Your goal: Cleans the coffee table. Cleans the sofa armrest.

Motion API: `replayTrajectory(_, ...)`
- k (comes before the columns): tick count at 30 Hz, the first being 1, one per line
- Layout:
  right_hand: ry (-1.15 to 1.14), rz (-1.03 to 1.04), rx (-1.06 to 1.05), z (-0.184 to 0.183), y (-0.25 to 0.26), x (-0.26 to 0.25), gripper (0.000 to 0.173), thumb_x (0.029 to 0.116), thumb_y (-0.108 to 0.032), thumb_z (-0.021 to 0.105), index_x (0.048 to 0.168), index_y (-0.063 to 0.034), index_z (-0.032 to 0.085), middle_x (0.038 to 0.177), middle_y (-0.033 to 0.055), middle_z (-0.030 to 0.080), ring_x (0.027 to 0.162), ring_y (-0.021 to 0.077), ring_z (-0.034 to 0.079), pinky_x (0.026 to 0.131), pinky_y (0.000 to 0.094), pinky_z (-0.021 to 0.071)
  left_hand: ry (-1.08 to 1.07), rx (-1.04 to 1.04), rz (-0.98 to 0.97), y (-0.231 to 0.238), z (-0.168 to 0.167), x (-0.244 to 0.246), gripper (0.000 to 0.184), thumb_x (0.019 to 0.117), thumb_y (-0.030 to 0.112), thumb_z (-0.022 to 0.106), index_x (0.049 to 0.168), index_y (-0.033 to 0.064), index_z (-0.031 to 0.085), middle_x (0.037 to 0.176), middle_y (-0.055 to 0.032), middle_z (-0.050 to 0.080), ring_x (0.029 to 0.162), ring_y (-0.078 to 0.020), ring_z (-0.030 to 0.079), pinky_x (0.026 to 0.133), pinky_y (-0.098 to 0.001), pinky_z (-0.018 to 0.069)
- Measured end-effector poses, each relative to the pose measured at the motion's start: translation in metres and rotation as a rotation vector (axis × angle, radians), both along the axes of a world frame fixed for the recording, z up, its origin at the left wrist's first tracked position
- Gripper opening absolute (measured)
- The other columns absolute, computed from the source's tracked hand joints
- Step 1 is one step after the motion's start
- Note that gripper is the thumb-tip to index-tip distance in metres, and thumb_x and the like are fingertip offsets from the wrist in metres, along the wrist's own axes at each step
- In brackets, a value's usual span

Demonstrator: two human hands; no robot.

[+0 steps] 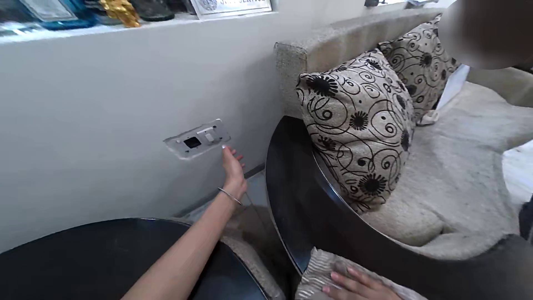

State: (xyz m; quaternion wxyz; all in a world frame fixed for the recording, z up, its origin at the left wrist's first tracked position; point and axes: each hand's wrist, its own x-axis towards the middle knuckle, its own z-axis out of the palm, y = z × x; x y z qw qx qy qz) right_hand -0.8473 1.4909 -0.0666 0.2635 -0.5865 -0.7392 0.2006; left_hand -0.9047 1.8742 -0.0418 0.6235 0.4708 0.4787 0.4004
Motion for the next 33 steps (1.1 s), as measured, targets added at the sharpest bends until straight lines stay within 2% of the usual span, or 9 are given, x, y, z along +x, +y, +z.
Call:
replayTrajectory(2,0.014,0.012,0.018,0.0,0.006,0.006,0.042,0.0948,0.004,0.051,0.128,-0.0108,0.072,0.143,0.0148,0.062,0.14,0.0368,0.052,0.12,0.0541,0.0339,-0.023,-0.046,0.03,0.004,0.002,0.007,0.066,0.1114,0.048,0.011,0.158,0.0033,0.025,0.164,-0.0208,0.026,0.149,-0.0351,0.03,0.115,-0.0548,0.0299)
replayTrajectory(5,-0.039,-0.019,0.135,-0.006,0.04,0.021,0.04,0.0935,0.002,0.054,0.123,-0.0158,0.075,0.141,0.0082,0.064,0.139,0.0303,0.054,0.119,0.0497,0.0378,-0.032,-0.045,0.04,0.006,0.0,0.022,0.066,0.1113,0.047,0.01,0.158,0.0025,0.024,0.163,-0.0225,0.026,0.147,-0.0361,0.033,0.113,-0.0542,0.0321)
replayTrajectory(9,-0.051,-0.083,0.155,0.0,0.115,0.042,0.045,0.0889,0.005,0.053,0.124,-0.0136,0.074,0.14,0.0126,0.065,0.136,0.0351,0.056,0.116,0.0565,0.0399,-0.024,0.0,0.009,0.006,-0.004,0.025,0.066,0.1111,0.048,0.011,0.159,0.0038,0.022,0.164,-0.0215,0.027,0.148,-0.0352,0.033,0.114,-0.0534,0.0316)
replayTrajectory(14,-0.048,-0.326,-0.143,0.02,0.224,0.068,0.045,0.1005,-0.004,0.046,0.141,-0.0153,0.063,0.152,0.0163,0.053,0.149,0.0325,0.039,0.126,0.0506,0.0215,0.041,0.12,0.042,0.007,-0.007,0.026,0.064,0.1112,0.047,0.014,0.158,0.0056,0.027,0.161,-0.0189,0.033,0.146,-0.0354,0.036,0.113,-0.0564,0.0318)
replayTrajectory(18,-0.111,-0.667,-0.101,0.016,0.312,0.092,0.044,0.1036,-0.012,0.046,0.146,-0.0133,0.057,0.155,0.0194,0.048,0.15,0.0358,0.037,0.125,0.054,0.0217,0.105,0.319,0.045,0.008,-0.013,0.026,0.063,0.1104,0.043,0.016,0.158,0.0035,0.027,0.161,-0.0237,0.031,0.147,-0.0389,0.032,0.114,-0.0597,0.0293)
replayTrajectory(21,-0.096,-0.916,-0.133,0.016,0.36,0.1,0.047,0.1062,-0.022,0.044,0.152,-0.0104,0.05,0.161,0.0212,0.038,0.155,0.0354,0.026,0.127,0.0548,0.0125,0.143,0.401,0.016,0.007,-0.01,0.026,0.064,0.1098,0.041,0.014,0.159,0.0023,0.026,0.16,-0.025,0.032,0.145,-0.0368,0.034,0.114,-0.056,0.0304)
replayTrajectory(25,-0.066,-1.01,-0.162,0.016,0.371,0.095,0.05,0.1072,-0.025,0.044,0.156,-0.0135,0.044,0.165,0.0207,0.03,0.157,0.0363,0.02,0.124,0.0603,0.0118,0.145,0.413,-0.027,0.006,-0.012,0.023,0.064,0.1097,0.043,0.013,0.159,0.0043,0.025,0.16,-0.0251,0.03,0.146,-0.0381,0.033,0.114,-0.0575,0.0302)
replayTrajectory(28,-0.061,-0.99,-0.178,0.021,0.353,0.087,0.05,0.1069,-0.019,0.042,0.157,-0.0167,0.043,0.165,0.0203,0.03,0.156,0.036,0.021,0.124,0.0622,0.0125,0.137,0.402,-0.033,0.006,-0.009,0.026,0.065,0.1097,0.043,0.014,0.159,0.0032,0.026,0.16,-0.0262,0.03,0.145,-0.0377,0.035,0.113,-0.0557,0.0323)
replayTrajectory(33,-0.022,-0.999,-0.198,0.02,0.302,0.051,0.049,0.1073,-0.016,0.042,0.156,-0.0145,0.043,0.166,0.0194,0.03,0.156,0.035,0.021,0.122,0.0645,0.0109,0.151,0.392,-0.069,0.003,-0.007,0.027,0.062,0.1107,0.039,0.015,0.159,0.0016,0.024,0.159,-0.0269,0.031,0.143,-0.0383,0.036,0.112,-0.0549,0.0332)
